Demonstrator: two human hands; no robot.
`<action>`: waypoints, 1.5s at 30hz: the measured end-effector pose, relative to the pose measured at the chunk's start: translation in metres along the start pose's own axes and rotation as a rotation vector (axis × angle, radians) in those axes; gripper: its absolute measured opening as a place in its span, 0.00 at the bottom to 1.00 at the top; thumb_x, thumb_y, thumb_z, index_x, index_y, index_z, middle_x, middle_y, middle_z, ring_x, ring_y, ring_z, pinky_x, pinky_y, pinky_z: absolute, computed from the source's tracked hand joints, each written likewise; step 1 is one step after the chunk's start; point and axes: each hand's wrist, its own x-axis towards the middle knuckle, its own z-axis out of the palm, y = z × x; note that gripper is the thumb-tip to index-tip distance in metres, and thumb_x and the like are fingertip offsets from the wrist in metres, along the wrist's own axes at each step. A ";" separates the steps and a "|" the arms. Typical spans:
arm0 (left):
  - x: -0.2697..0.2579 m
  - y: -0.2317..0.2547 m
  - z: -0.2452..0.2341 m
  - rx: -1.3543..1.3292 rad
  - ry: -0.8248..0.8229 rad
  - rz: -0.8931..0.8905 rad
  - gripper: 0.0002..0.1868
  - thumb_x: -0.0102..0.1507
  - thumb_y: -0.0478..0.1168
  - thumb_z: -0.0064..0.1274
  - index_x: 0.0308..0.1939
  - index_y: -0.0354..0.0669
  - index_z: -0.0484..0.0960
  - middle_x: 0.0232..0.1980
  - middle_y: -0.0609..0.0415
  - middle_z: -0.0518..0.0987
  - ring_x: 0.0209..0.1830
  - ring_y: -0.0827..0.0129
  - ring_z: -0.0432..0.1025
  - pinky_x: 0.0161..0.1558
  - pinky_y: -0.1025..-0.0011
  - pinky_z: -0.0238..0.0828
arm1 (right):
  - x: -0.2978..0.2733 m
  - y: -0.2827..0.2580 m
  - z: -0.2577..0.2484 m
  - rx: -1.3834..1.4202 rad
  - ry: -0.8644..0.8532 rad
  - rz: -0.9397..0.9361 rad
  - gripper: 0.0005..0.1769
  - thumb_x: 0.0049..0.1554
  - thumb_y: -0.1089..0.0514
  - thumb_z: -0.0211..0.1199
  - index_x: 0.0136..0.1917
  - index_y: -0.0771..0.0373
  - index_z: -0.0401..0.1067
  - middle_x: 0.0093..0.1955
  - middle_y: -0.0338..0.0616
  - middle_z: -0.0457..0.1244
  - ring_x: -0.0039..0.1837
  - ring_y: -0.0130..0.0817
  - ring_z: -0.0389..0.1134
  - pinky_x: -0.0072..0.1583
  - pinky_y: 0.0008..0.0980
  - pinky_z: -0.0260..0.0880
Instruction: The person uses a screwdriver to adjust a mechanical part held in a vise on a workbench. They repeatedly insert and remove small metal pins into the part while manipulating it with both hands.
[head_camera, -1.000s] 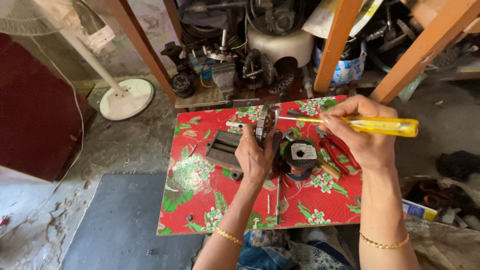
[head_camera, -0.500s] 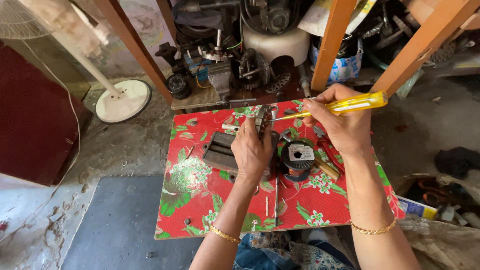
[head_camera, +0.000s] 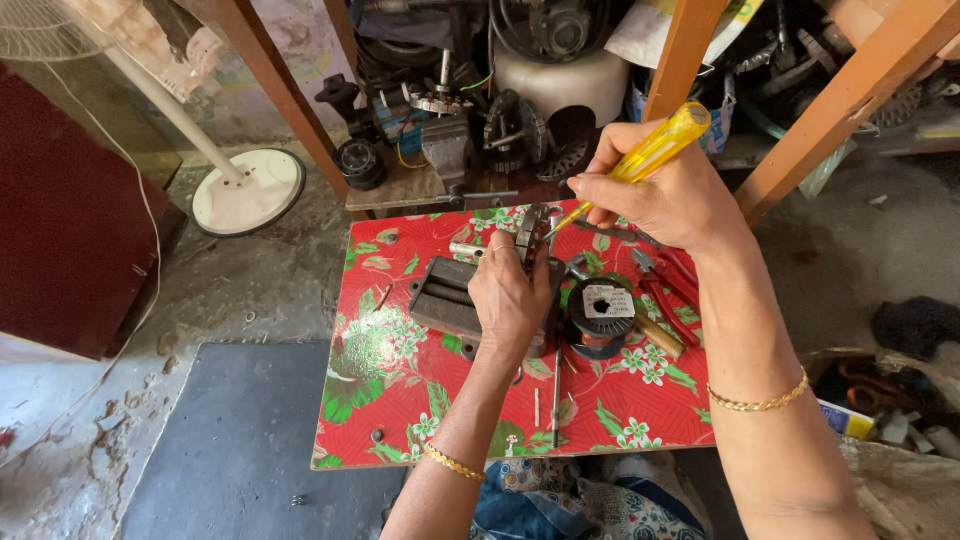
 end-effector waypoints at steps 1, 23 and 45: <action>0.000 -0.001 0.001 0.005 -0.002 -0.004 0.18 0.61 0.41 0.61 0.41 0.36 0.67 0.37 0.41 0.77 0.36 0.42 0.75 0.35 0.52 0.70 | 0.001 0.000 0.000 -0.043 -0.024 -0.005 0.12 0.56 0.63 0.69 0.35 0.67 0.70 0.31 0.42 0.66 0.33 0.24 0.70 0.36 0.25 0.70; -0.002 -0.008 0.007 0.015 -0.001 -0.001 0.19 0.62 0.42 0.60 0.43 0.36 0.66 0.36 0.39 0.76 0.37 0.39 0.73 0.36 0.49 0.69 | -0.086 0.050 0.010 0.206 0.318 0.019 0.06 0.61 0.65 0.65 0.43 0.69 0.73 0.38 0.45 0.69 0.40 0.27 0.71 0.45 0.26 0.72; -0.011 0.001 -0.004 -0.010 0.051 0.068 0.15 0.63 0.39 0.60 0.41 0.37 0.69 0.33 0.42 0.74 0.34 0.44 0.72 0.35 0.52 0.68 | -0.014 0.037 -0.012 0.307 0.203 0.005 0.09 0.60 0.67 0.66 0.38 0.67 0.69 0.34 0.46 0.66 0.33 0.27 0.68 0.38 0.26 0.69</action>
